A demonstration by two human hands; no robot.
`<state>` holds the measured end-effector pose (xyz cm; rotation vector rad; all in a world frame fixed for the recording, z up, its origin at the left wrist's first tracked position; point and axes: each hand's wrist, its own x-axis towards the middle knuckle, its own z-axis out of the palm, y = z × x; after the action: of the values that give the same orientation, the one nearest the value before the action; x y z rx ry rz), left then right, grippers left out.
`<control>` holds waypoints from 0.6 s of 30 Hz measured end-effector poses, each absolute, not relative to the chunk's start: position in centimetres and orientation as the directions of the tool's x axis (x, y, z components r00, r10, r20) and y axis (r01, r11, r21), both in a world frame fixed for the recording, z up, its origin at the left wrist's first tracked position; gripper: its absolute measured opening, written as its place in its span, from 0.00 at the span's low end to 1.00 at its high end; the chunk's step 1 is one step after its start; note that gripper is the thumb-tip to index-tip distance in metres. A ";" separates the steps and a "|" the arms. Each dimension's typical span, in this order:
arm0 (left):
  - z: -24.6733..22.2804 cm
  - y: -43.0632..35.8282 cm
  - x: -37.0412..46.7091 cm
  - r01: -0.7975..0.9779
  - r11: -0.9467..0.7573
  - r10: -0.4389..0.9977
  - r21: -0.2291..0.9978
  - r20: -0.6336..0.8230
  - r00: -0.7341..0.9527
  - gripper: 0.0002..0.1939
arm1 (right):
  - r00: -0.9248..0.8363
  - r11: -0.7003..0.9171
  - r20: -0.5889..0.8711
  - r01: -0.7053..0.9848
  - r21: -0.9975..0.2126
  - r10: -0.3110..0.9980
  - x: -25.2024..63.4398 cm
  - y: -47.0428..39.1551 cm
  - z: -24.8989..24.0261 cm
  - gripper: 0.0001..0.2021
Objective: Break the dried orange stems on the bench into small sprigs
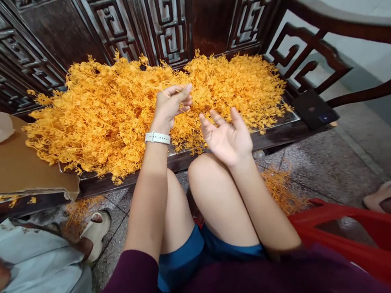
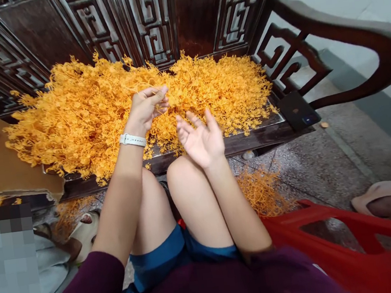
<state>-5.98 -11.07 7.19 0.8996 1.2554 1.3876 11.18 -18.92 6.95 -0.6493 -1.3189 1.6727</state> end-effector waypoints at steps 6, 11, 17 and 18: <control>7.4 -11.3 -5.6 -0.169 0.031 0.991 0.985 -0.052 -0.124 0.13 | -0.411 -0.321 -0.117 -0.471 -0.822 0.904 11.9 -17.3 3.5 0.18; 7.9 -12.3 -4.8 -0.091 0.080 0.996 0.993 -0.075 0.049 0.14 | -0.203 -0.184 -0.102 -0.439 -0.879 0.974 11.6 -16.6 2.2 0.26; 7.8 -12.8 -3.4 0.105 0.039 0.992 0.994 -0.051 0.116 0.17 | -0.293 -0.169 -0.058 -0.368 -0.915 0.954 11.9 -16.3 1.7 0.20; 7.7 -12.7 -3.3 0.111 0.034 0.995 0.993 -0.044 0.090 0.17 | -0.322 -0.193 -0.065 -0.383 -0.903 0.944 12.0 -16.5 1.9 0.20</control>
<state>-3.26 -12.69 7.66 1.3021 1.2379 1.0585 11.97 -16.50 1.87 -0.8167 -1.0258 1.7014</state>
